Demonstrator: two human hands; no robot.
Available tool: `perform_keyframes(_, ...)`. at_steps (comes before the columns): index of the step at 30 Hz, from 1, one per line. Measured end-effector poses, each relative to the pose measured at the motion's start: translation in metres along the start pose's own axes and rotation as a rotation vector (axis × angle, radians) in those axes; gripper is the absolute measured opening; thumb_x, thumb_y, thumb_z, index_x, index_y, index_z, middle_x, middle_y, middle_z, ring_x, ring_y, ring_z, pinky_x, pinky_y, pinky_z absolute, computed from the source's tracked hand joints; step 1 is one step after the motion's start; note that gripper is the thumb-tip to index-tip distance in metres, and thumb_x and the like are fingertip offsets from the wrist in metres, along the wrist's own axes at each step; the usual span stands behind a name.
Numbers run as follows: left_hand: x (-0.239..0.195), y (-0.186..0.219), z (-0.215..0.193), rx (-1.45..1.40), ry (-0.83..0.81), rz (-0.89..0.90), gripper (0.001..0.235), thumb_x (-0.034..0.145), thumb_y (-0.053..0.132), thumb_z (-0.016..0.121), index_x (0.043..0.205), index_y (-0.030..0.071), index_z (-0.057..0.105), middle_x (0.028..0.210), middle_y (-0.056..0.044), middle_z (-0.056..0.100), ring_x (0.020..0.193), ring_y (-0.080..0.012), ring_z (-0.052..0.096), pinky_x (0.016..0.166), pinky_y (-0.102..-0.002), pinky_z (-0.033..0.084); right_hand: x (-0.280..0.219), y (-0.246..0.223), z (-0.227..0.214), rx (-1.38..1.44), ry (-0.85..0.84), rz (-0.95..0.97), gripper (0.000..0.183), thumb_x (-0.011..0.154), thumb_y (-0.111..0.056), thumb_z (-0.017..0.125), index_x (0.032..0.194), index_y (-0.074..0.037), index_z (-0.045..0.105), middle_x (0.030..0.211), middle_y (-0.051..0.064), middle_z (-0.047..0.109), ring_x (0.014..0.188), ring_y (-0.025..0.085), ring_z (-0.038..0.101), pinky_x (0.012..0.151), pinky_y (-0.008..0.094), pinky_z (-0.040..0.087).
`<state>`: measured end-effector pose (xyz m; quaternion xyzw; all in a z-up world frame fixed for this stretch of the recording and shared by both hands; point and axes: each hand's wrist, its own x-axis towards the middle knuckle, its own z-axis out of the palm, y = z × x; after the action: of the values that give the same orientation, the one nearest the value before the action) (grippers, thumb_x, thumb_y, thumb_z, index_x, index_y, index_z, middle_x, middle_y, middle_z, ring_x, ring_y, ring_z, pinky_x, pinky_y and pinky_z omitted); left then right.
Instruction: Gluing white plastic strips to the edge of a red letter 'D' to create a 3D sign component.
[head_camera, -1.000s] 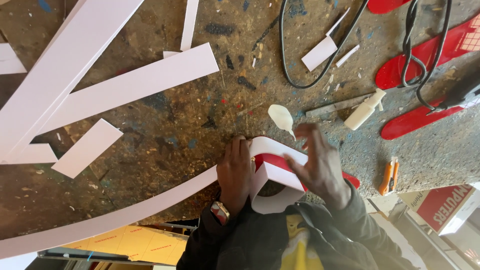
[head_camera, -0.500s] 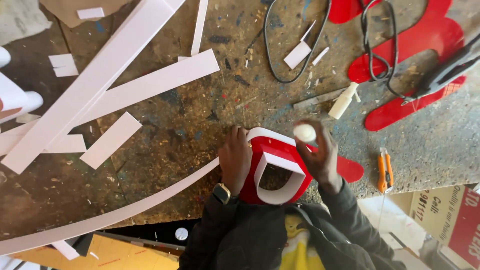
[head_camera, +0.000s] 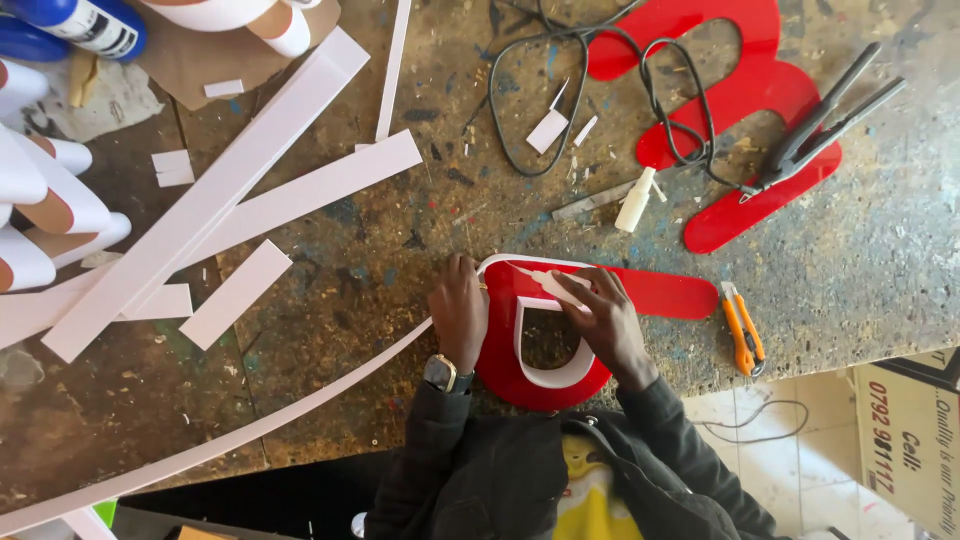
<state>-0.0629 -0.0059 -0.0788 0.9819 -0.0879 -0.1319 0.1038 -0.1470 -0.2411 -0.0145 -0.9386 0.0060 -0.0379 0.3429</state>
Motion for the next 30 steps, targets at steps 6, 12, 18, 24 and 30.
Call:
perform_keyframes(6, 0.002, 0.003, -0.001, 0.013, -0.002, -0.016, 0.010, 0.109, 0.023, 0.078, 0.109, 0.016, 0.070, 0.104, 0.003, 0.069, 0.080, -0.0119, 0.077, 0.052, -0.025, 0.061, 0.005, -0.011, 0.008, -0.065, -0.004, 0.022, 0.041, 0.093, -0.024, 0.091, 0.133, -0.027, 0.086, 0.120, 0.009, 0.079, 0.102, 0.038, 0.076, 0.082, 0.052, 0.065)
perform_keyframes(12, 0.001, 0.005, -0.004, -0.003, 0.002, -0.018, 0.011, 0.110, 0.025, 0.076, 0.110, 0.015, 0.071, 0.104, 0.001, 0.070, 0.086, -0.0142, 0.077, 0.056, -0.027, 0.063, 0.014, -0.017, 0.015, -0.085, -0.063, 0.066, 0.038, 0.095, -0.023, 0.089, 0.132, -0.030, 0.086, 0.115, 0.005, 0.077, 0.100, 0.035, 0.074, 0.079, 0.050, 0.064)
perform_keyframes(18, 0.001, 0.007, -0.004, -0.032, -0.012, -0.030, 0.011, 0.110, 0.025, 0.075, 0.110, 0.015, 0.071, 0.106, 0.000, 0.071, 0.092, -0.0156, 0.078, 0.059, -0.028, 0.064, 0.016, -0.022, 0.020, -0.090, -0.081, 0.109, 0.037, 0.096, -0.023, 0.089, 0.132, -0.029, 0.086, 0.115, 0.005, 0.076, 0.101, 0.035, 0.074, 0.079, 0.052, 0.064)
perform_keyframes(24, -0.003, 0.005, 0.003, -0.040, 0.007, -0.014, 0.008, 0.106, 0.020, 0.075, 0.112, 0.017, 0.070, 0.108, 0.003, 0.070, 0.100, -0.0170, 0.078, 0.061, -0.032, 0.066, 0.016, -0.023, 0.017, -0.106, -0.118, 0.128, 0.036, 0.097, -0.028, 0.088, 0.133, -0.032, 0.086, 0.115, 0.003, 0.074, 0.103, 0.034, 0.073, 0.081, 0.050, 0.065)
perform_keyframes(30, -0.003, 0.007, -0.002, -0.031, 0.022, -0.010, 0.006, 0.107, 0.017, 0.073, 0.111, 0.016, 0.070, 0.108, 0.002, 0.070, 0.099, -0.0162, 0.077, 0.061, -0.031, 0.066, 0.016, -0.025, 0.022, -0.097, -0.104, 0.137, 0.039, 0.099, -0.026, 0.087, 0.137, -0.031, 0.085, 0.115, 0.006, 0.074, 0.103, 0.037, 0.073, 0.079, 0.053, 0.064)
